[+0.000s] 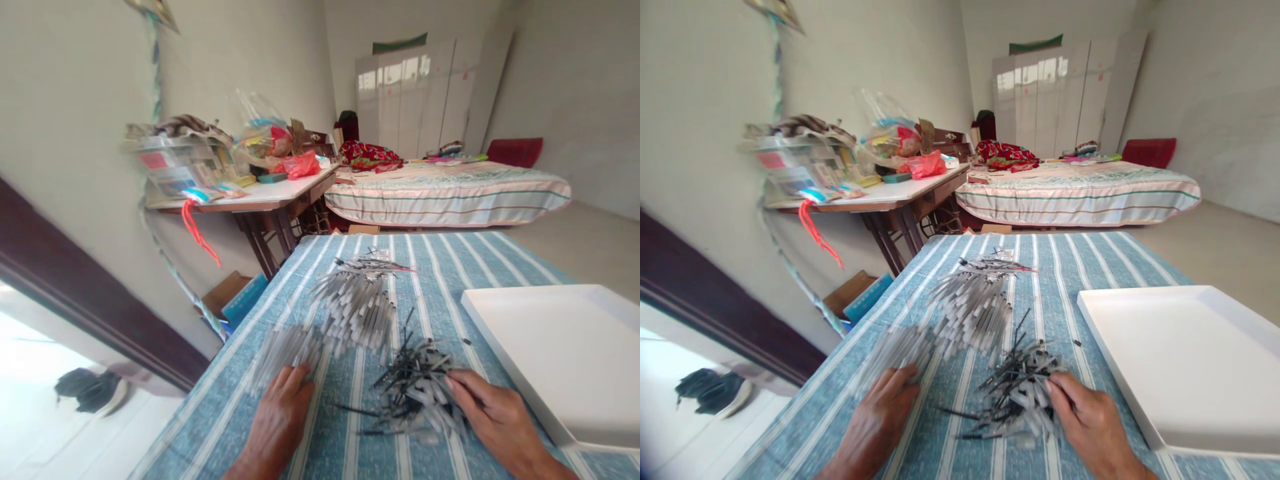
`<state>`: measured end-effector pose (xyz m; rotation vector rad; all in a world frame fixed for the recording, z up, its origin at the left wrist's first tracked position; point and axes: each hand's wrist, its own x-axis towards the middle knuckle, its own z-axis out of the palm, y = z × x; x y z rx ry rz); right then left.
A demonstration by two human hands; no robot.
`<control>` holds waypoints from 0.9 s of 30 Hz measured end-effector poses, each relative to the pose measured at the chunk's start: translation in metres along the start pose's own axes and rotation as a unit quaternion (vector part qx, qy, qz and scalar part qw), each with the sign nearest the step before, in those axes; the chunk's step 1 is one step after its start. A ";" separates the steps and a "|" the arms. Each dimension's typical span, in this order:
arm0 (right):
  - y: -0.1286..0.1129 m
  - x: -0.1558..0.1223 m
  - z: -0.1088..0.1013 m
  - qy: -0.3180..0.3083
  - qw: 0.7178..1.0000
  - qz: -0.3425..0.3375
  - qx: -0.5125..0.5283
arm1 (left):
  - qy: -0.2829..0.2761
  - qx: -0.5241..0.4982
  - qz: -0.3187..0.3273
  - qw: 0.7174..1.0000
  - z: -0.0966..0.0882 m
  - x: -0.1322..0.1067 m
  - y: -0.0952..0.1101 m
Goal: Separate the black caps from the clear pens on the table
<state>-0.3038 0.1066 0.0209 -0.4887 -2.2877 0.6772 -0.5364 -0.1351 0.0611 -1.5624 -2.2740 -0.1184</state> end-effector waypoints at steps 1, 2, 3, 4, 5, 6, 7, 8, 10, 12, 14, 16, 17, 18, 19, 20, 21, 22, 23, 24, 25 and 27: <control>0.000 0.000 0.000 0.000 1.000 0.004 -0.001 | -0.008 0.002 -0.002 1.000 -0.002 0.000 0.000; -0.001 0.000 -0.001 -0.002 1.000 0.008 -0.002 | -0.023 0.002 -0.004 1.000 -0.004 0.000 0.000; -0.002 0.000 -0.001 -0.004 1.000 0.010 -0.003 | -0.039 0.000 -0.006 0.999 -0.006 0.000 0.002; -0.002 0.000 -0.001 -0.006 1.000 0.011 -0.003 | -0.051 -0.004 -0.009 0.999 -0.008 0.001 0.004; -0.003 0.000 -0.002 -0.008 1.000 0.013 -0.004 | -0.060 -0.007 -0.012 0.998 -0.010 0.002 0.006; -0.003 0.000 -0.002 -0.009 1.000 0.016 -0.005 | -0.066 -0.011 -0.013 0.998 -0.012 0.002 0.009; -0.004 0.000 -0.002 -0.009 1.000 0.019 -0.005 | -0.070 -0.014 -0.012 0.997 -0.012 0.003 0.013; -0.004 0.000 -0.003 -0.010 1.000 0.022 -0.004 | -0.072 -0.016 -0.010 0.997 -0.012 0.004 0.016; -0.004 0.000 -0.003 -0.015 1.000 0.027 0.000 | -0.075 -0.020 -0.002 0.997 -0.011 0.006 0.023; -0.005 0.001 -0.004 -0.020 0.999 0.032 0.004 | -0.075 -0.025 0.003 0.997 -0.009 0.008 0.028; -0.005 0.001 -0.004 -0.021 0.999 0.035 0.005 | -0.072 -0.031 0.001 0.997 -0.009 0.012 0.031; -0.006 0.002 -0.005 -0.017 0.999 0.036 0.005 | -0.065 -0.040 -0.003 0.997 -0.009 0.018 0.035; -0.006 0.002 -0.005 -0.014 0.999 0.035 0.006 | -0.062 -0.048 -0.004 0.997 -0.010 0.022 0.037; -0.006 0.002 -0.005 -0.010 0.999 0.034 0.007 | -0.060 -0.058 -0.004 0.997 -0.012 0.028 0.040; -0.006 0.003 -0.005 -0.007 0.999 0.033 0.008 | -0.058 -0.069 -0.004 0.996 -0.013 0.034 0.043; -0.007 0.003 -0.005 -0.005 0.999 0.032 0.009 | -0.058 -0.080 -0.003 0.995 -0.015 0.042 0.047; -0.007 0.003 -0.006 -0.003 0.999 0.031 0.009 | -0.062 -0.090 -0.002 0.994 -0.016 0.050 0.051; -0.008 0.004 -0.006 -0.001 1.000 0.031 0.007 | -0.071 -0.095 -0.003 0.993 -0.017 0.061 0.056; -0.009 0.004 -0.006 -0.001 1.000 0.030 0.006 | -0.083 -0.096 -0.008 0.992 -0.017 0.071 0.062; -0.009 0.004 -0.006 -0.002 1.000 0.028 0.006 | -0.100 -0.093 -0.014 0.991 -0.017 0.083 0.067; -0.010 0.004 -0.007 -0.002 1.000 0.027 0.007 | -0.115 -0.086 -0.024 0.989 -0.015 0.095 0.072; -0.011 0.005 -0.007 -0.005 1.000 0.024 0.011 | -0.129 -0.077 -0.036 0.988 -0.009 0.117 0.083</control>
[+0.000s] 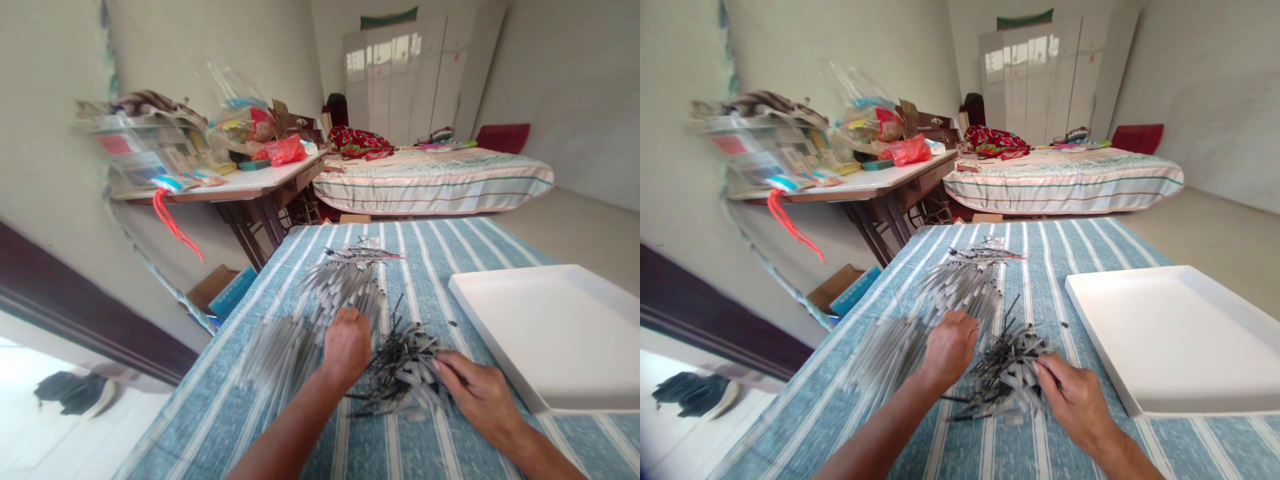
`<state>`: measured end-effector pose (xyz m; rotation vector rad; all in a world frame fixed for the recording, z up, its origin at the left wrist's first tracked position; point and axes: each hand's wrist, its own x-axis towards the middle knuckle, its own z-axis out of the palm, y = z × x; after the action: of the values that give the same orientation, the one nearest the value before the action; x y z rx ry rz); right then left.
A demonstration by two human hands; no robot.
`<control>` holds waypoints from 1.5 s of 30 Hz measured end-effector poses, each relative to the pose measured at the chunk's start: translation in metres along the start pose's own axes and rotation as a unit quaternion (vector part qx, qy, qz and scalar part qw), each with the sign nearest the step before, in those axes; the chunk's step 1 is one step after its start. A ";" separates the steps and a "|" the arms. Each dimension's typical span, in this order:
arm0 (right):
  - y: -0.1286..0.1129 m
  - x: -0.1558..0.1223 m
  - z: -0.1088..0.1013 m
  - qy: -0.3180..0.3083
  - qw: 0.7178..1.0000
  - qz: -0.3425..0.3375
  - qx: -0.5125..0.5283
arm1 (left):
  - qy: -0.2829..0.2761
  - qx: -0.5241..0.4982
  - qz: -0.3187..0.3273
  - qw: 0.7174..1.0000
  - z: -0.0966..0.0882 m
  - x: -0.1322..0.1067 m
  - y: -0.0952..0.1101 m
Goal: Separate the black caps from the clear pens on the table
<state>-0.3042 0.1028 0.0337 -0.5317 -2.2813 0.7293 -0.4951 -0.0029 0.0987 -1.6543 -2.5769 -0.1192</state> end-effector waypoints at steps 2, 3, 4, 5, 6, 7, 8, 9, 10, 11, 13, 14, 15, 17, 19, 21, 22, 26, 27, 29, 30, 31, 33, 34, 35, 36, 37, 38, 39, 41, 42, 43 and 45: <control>0.000 0.001 0.000 -0.002 1.000 -0.004 0.004 | -0.007 0.007 -0.017 1.000 0.005 0.019 0.009; -0.001 0.001 0.000 -0.002 1.000 -0.004 0.004 | -0.013 0.010 -0.028 0.999 0.008 0.027 0.012; 0.000 0.001 0.000 -0.002 1.000 -0.004 0.004 | -0.020 0.015 -0.041 0.999 0.011 0.034 0.014; 0.000 0.001 0.000 -0.001 1.000 -0.002 0.005 | -0.027 0.019 -0.053 0.998 0.014 0.039 0.016; 0.000 0.002 0.000 0.000 1.000 0.000 0.006 | -0.032 0.023 -0.064 0.997 0.016 0.043 0.018; 0.000 0.002 0.000 -0.001 1.000 0.002 0.007 | -0.037 0.027 -0.073 0.996 0.018 0.046 0.019; 0.000 0.002 0.000 -0.004 1.000 0.005 0.009 | -0.041 0.031 -0.079 0.996 0.019 0.047 0.020; 0.000 0.001 0.001 -0.008 1.000 0.007 0.011 | -0.044 0.034 -0.084 0.995 0.020 0.048 0.021; 0.001 0.001 0.001 -0.011 1.000 0.008 0.013 | -0.047 0.037 -0.087 0.994 0.021 0.049 0.022; 0.001 0.001 0.001 -0.015 1.000 0.009 0.014 | -0.049 0.039 -0.090 0.994 0.021 0.049 0.022; 0.002 0.001 0.002 -0.021 1.000 0.008 0.016 | -0.051 0.042 -0.094 0.993 0.021 0.049 0.023; 0.002 0.001 0.002 -0.023 1.000 0.007 0.015 | -0.053 0.044 -0.097 0.993 0.020 0.048 0.023; 0.003 0.000 0.002 -0.025 1.000 0.006 0.013 | -0.054 0.044 -0.099 0.993 0.020 0.048 0.023; 0.004 0.000 0.003 -0.025 1.000 0.003 0.006 | -0.057 0.044 -0.104 0.992 0.018 0.047 0.022; 0.005 0.000 0.003 -0.026 1.000 0.001 0.003 | -0.058 0.042 -0.108 0.992 0.016 0.046 0.022; 0.004 0.000 0.003 -0.025 1.000 0.000 0.004 | -0.056 0.039 -0.110 0.992 0.012 0.042 0.021; 0.004 0.000 0.003 -0.024 1.000 0.002 0.007 | -0.055 0.036 -0.109 0.992 0.009 0.040 0.022; 0.000 0.002 -0.001 0.000 0.999 0.028 0.034 | -0.047 0.008 -0.074 0.996 -0.005 0.019 0.029; -0.001 0.003 -0.002 0.007 0.998 0.044 0.047 | -0.047 -0.001 -0.060 0.997 -0.008 0.011 0.032; -0.003 0.005 -0.006 0.017 0.992 0.090 0.082 | -0.052 -0.026 -0.025 0.998 -0.012 -0.007 0.038; -0.003 0.006 -0.008 0.018 0.987 0.118 0.105 | -0.057 -0.044 -0.004 0.997 -0.014 -0.017 0.041; -0.004 0.007 -0.010 0.016 0.981 0.146 0.130 | -0.062 -0.064 0.018 0.996 -0.014 -0.026 0.043; -0.006 0.009 -0.013 0.005 0.964 0.193 0.181 | -0.072 -0.101 0.059 0.990 -0.013 -0.041 0.046; -0.006 0.009 -0.014 -0.001 0.956 0.211 0.204 | -0.075 -0.115 0.078 0.987 -0.011 -0.047 0.046; -0.007 0.009 -0.014 -0.007 0.948 0.227 0.223 | -0.077 -0.124 0.090 0.985 -0.009 -0.052 0.046; -0.008 0.009 -0.015 -0.010 0.941 0.239 0.240 | -0.076 -0.131 0.099 0.984 -0.007 -0.056 0.045; -0.009 0.009 -0.015 -0.010 0.935 0.249 0.253 | -0.074 -0.139 0.101 0.982 -0.006 -0.058 0.044; -0.010 0.009 -0.014 -0.008 0.930 0.257 0.264 | -0.070 -0.149 0.098 0.981 -0.004 -0.059 0.042; -0.011 0.009 -0.014 -0.005 0.926 0.262 0.273 | -0.069 -0.160 0.091 0.981 -0.003 -0.060 0.041; -0.011 0.009 -0.012 -0.001 0.920 0.267 0.285 | -0.074 -0.183 0.079 0.977 -0.002 -0.060 0.038; -0.011 0.010 -0.011 -0.002 0.919 0.267 0.291 | -0.078 -0.194 0.075 0.975 -0.001 -0.061 0.037; -0.010 0.010 -0.011 -0.009 0.917 0.267 0.297 | -0.082 -0.203 0.075 0.973 -0.001 -0.061 0.037; -0.009 0.009 -0.010 -0.029 0.914 0.264 0.306 | -0.088 -0.222 0.073 0.968 0.000 -0.061 0.035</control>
<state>-0.3054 0.1048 0.0495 -0.8242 -1.8065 1.6663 -0.4374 -0.0437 0.0934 -2.0788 -2.6859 -0.6061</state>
